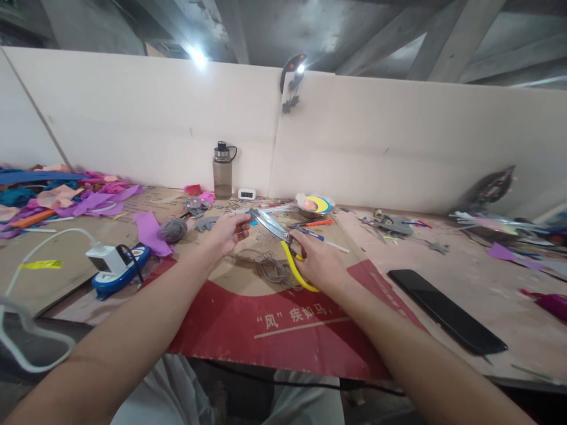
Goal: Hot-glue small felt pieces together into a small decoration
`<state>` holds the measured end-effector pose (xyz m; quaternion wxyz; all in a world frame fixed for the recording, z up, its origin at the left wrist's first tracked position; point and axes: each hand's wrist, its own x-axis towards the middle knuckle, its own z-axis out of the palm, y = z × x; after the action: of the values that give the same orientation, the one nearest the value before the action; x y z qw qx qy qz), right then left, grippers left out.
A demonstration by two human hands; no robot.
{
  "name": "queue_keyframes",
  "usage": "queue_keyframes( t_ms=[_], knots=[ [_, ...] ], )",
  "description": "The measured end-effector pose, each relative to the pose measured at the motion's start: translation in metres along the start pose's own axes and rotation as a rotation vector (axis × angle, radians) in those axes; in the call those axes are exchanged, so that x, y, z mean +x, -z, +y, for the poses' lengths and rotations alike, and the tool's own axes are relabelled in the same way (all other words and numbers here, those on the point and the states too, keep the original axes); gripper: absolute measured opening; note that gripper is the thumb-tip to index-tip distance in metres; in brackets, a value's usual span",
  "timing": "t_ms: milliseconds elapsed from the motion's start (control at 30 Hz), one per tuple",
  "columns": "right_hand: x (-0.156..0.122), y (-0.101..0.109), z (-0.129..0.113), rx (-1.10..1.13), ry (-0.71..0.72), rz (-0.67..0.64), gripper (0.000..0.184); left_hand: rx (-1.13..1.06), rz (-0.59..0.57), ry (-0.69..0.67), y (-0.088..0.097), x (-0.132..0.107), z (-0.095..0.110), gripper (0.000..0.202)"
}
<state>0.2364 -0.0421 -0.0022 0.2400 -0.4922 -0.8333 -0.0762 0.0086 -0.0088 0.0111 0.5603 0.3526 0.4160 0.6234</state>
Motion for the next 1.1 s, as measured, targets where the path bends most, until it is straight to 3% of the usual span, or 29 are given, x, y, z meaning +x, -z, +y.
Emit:
queue_keyframes(
  t_ms=[267,600,1100],
  knots=[
    [-0.001,0.002,-0.004,-0.206,-0.005,-0.05,0.042,-0.069,-0.042,-0.021,-0.005,-0.003,-0.002,0.006],
    [0.0,0.002,-0.001,-0.277,0.003,-0.059,0.045,-0.09,-0.019,-0.008,-0.01,-0.01,-0.003,0.017],
    [0.001,-0.004,0.0,-0.313,0.02,-0.09,0.04,-0.167,0.001,-0.121,-0.013,-0.007,-0.012,0.021]
  ],
)
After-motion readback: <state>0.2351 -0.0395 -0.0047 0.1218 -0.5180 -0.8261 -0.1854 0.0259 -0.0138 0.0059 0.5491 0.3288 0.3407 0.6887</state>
